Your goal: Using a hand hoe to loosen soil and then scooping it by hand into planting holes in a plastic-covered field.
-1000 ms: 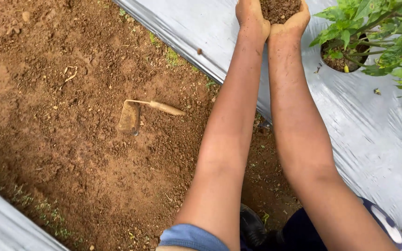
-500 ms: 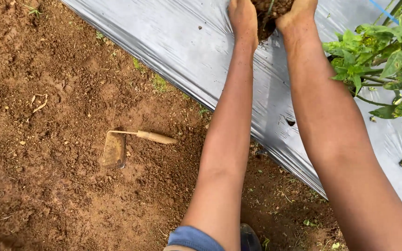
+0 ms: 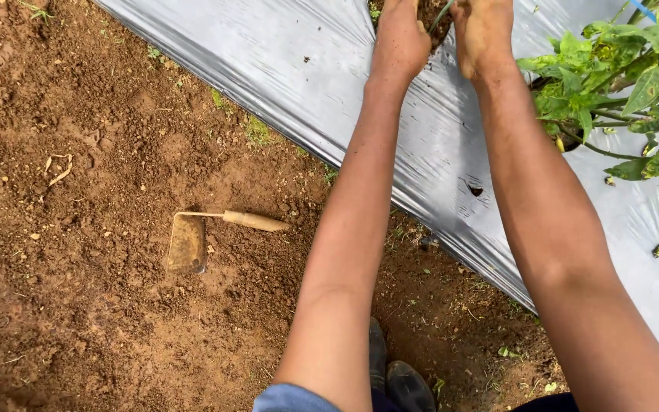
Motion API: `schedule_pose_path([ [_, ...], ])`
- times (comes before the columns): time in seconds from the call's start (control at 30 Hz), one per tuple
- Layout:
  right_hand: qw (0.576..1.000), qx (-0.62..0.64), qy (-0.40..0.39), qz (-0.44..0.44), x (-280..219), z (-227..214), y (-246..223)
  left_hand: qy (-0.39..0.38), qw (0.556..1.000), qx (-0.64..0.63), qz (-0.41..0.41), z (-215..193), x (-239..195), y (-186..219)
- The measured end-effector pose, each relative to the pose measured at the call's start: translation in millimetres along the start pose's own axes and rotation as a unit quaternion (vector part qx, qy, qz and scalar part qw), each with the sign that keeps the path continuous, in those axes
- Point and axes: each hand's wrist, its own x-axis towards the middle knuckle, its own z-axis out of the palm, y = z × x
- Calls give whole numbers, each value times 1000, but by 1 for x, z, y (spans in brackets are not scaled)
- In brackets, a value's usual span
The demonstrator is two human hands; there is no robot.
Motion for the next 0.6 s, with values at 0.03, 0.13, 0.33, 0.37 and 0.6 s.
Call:
schedule_pose_path([
  [0.03, 981, -192, -17, -35, -16, 16, -17, 10, 998, 62, 18, -20, -9, 16],
  [0.13, 846, -515, -58, -127, -50, 36, -47, 11, 989, 149, 15, -39, -18, 24],
  [0.33, 732, -655, -97, -161, -10, 19, -16, 83, 995, 55, -31, -17, -12, 6],
  [0.37, 743, -643, -106, -153, 2, 6, -7, 126, 991, -7, -53, -10, -13, 2],
  [0.6, 846, -520, -76, -89, -63, 43, -61, 32, 991, 63, 114, -16, -13, 3],
])
